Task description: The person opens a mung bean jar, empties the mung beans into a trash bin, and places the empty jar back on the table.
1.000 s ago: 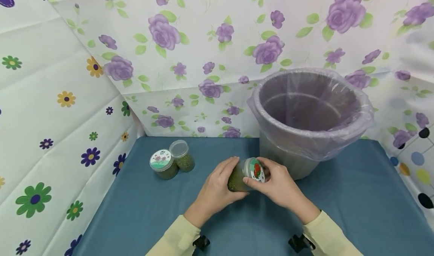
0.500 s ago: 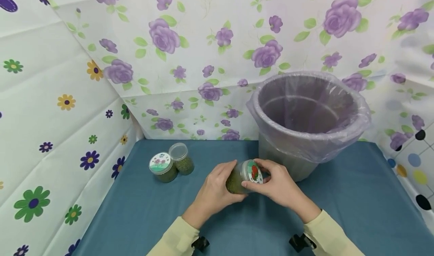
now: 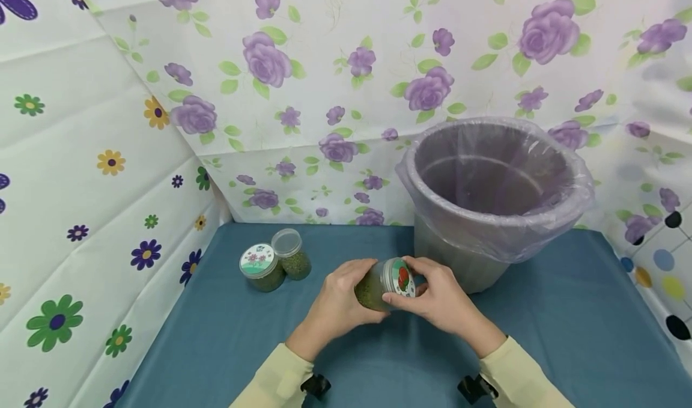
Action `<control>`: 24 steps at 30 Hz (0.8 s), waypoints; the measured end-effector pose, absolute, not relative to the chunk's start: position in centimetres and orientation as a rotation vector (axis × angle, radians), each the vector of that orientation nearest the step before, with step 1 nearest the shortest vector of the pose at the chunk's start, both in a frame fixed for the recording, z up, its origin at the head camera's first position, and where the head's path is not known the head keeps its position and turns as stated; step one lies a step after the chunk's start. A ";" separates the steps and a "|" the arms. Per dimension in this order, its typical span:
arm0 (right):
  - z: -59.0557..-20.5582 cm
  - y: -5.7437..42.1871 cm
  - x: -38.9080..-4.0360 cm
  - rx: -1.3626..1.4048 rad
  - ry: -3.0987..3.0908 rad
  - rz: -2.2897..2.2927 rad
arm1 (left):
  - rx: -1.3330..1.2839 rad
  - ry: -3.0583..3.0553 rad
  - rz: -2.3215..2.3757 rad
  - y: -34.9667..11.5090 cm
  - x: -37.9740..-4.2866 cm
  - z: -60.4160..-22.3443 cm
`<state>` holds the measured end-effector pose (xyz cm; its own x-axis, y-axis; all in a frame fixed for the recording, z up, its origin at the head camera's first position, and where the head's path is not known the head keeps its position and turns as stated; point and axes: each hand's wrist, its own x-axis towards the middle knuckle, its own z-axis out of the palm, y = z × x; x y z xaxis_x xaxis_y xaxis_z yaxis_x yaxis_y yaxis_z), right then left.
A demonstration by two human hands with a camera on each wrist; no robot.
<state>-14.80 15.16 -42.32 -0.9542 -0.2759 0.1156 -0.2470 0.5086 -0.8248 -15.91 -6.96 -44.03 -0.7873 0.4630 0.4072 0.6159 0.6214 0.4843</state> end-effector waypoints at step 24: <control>-42.4 15.4 -15.2 -0.353 2.687 -1.363 | -0.865 -2.686 -0.961 -7.0 -15.7 -44.6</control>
<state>-15.19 15.37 -42.41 -0.9672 -0.2540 0.0092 -0.1575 0.5704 -0.8061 -15.75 -7.03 -44.58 -0.8196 0.4680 0.3304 0.5714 0.6260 0.5307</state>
